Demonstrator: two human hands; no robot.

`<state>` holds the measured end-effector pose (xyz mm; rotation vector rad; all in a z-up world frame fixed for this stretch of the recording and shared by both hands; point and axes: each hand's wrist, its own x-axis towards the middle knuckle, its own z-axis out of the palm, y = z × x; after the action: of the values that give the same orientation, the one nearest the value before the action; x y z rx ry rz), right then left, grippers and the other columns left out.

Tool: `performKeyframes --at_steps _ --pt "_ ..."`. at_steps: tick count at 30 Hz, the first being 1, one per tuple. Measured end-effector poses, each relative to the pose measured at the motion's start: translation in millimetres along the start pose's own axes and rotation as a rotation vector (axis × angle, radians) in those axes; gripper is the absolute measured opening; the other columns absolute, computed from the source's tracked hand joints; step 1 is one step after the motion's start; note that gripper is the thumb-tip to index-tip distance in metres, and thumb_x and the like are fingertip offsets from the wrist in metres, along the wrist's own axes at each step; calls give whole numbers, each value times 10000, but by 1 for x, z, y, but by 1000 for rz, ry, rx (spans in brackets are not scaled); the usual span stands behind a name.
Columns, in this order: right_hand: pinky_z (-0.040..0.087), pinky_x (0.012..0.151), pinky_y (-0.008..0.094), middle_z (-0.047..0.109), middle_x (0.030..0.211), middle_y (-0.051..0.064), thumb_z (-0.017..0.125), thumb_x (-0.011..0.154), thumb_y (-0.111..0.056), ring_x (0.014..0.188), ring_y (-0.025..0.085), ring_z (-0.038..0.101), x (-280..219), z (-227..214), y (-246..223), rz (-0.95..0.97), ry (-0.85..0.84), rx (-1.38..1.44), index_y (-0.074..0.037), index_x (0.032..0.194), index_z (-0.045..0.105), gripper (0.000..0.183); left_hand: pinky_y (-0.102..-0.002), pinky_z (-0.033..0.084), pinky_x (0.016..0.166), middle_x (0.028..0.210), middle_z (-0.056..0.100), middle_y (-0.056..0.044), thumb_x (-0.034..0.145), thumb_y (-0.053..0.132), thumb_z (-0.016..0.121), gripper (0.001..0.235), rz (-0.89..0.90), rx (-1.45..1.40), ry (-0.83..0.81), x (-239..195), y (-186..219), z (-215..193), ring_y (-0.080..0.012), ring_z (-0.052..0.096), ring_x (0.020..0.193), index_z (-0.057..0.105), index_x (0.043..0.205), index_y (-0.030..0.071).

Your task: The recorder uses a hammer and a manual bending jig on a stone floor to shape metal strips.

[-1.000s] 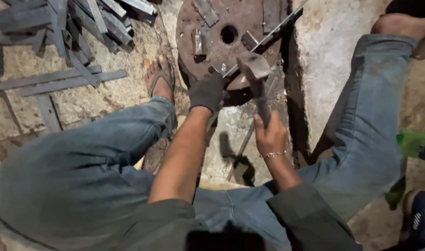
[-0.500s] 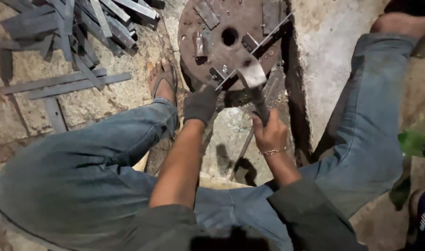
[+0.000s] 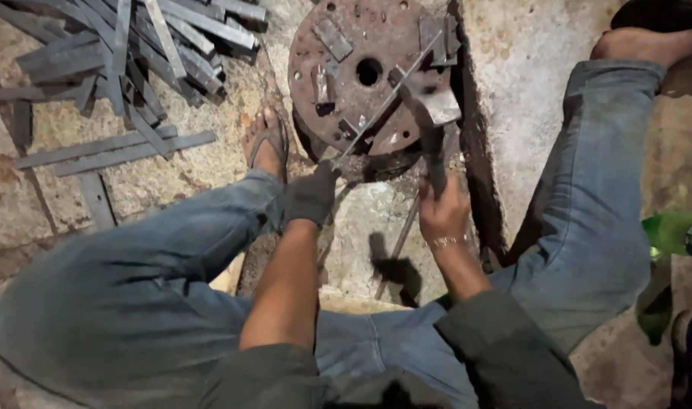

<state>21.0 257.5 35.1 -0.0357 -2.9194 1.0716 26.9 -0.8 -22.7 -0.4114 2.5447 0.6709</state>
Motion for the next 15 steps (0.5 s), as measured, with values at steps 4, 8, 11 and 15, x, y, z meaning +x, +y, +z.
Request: performKeyframes --at_steps 4,8,11,15 --pt "497 639 568 677 845 292 593 994 -511 795 512 655 7 25 7 67 -78 -69 -33 1081 571 486 -611 503 747 920 724 -243 1019 469 461 352 23 -3 88 -4 -8 1 -487 686 884 603 1114 160" --pt "494 625 571 683 834 287 607 1001 -524 759 509 658 8 23 7 103 -118 -151 -56 1092 581 477 -602 513 732 840 726 -231 1029 498 467 373 58 85 122 4 -21 21 -470 697 832 604 1098 158" --pt "510 655 552 693 850 265 571 1024 -551 800 487 679 -2 10 5 37 -36 1 -87 1087 571 468 -594 517 713 840 719 -224 1019 525 496 403 83 54 174 1 -26 23 -477 686 825 625 998 143" --pt "498 646 564 695 858 265 554 1016 -559 805 500 668 9 26 11 38 -7 13 -75 1110 560 494 -592 522 736 832 720 -225 1052 518 458 426 112 89 172 -8 -33 29 -467 696 815 610 995 124"
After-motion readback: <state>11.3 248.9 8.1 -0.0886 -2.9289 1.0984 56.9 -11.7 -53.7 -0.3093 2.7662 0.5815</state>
